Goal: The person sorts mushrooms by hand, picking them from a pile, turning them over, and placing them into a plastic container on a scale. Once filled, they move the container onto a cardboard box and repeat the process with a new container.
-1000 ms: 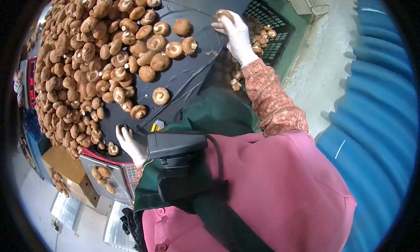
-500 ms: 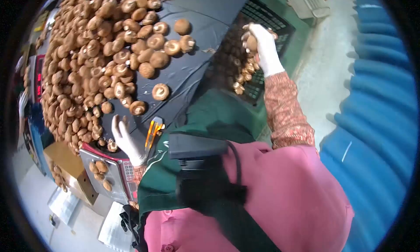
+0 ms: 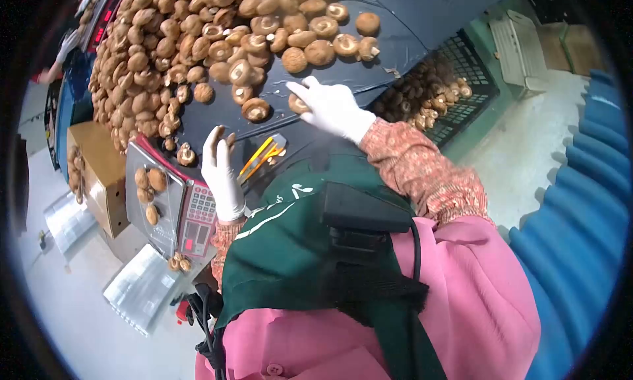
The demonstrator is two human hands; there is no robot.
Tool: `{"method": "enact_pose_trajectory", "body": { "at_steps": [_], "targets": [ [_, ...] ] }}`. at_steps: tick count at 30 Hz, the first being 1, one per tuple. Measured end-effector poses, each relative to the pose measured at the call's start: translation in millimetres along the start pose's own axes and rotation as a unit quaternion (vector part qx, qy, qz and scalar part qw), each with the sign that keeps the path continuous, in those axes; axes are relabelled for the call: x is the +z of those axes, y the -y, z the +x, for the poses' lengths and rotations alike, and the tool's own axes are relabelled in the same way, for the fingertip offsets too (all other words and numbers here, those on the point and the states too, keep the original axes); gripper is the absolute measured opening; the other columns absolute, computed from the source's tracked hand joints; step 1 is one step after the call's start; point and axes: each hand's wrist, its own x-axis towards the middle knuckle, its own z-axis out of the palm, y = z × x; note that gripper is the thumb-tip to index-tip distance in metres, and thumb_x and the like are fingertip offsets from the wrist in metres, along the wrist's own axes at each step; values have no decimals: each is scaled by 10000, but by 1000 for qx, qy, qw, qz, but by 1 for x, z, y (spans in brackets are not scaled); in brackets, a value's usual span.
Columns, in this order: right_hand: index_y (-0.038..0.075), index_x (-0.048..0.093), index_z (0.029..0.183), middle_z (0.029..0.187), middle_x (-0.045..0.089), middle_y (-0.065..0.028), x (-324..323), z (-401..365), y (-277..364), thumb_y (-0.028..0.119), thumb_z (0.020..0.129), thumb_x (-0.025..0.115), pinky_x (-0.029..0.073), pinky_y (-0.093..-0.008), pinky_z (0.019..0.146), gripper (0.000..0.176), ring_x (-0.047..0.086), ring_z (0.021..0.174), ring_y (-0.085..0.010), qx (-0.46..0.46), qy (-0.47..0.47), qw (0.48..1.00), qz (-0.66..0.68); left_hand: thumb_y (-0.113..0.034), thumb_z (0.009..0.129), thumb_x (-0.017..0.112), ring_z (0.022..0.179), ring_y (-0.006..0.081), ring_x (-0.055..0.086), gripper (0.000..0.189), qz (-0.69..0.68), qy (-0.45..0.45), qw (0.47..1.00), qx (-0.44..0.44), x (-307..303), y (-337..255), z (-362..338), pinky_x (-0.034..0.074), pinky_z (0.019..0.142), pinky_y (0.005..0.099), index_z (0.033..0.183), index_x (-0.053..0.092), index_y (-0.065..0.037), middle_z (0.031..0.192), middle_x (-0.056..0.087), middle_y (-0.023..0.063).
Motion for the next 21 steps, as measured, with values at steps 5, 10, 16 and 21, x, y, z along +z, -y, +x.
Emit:
{"method": "enact_pose_trajectory", "body": {
  "at_steps": [5,10,16,21],
  "targets": [
    [20,542,1304,973,681,-130,-17,15,5,402,1005,533,542,-348,590,485,674,715,-211,214,160,633,726,-118,1020,540,1124,194,646,323,45,46,998,20,-5,-12,-7,468,995,305,1304,589,29,1245,649,122],
    [11,522,1331,1017,679,-159,-26,22,47,510,1058,369,468,-280,508,589,594,597,-183,201,224,529,793,-72,954,632,1204,191,591,460,-56,121,990,39,1,-19,-12,466,1038,339,1392,513,4,1361,577,110],
    [10,569,1265,1102,693,-127,-30,32,95,472,1057,440,575,-265,716,523,694,896,-154,140,300,633,700,-49,777,809,1190,234,590,657,105,70,957,262,-15,-21,-8,459,1043,349,1373,535,-18,1303,582,128],
    [35,594,1229,1087,684,-87,-16,38,132,466,1040,500,567,-271,668,481,677,837,-116,207,330,648,654,-24,766,801,1138,216,614,595,116,0,964,240,-45,-8,-21,495,981,335,1314,571,-9,1232,609,117]
  ]
}}
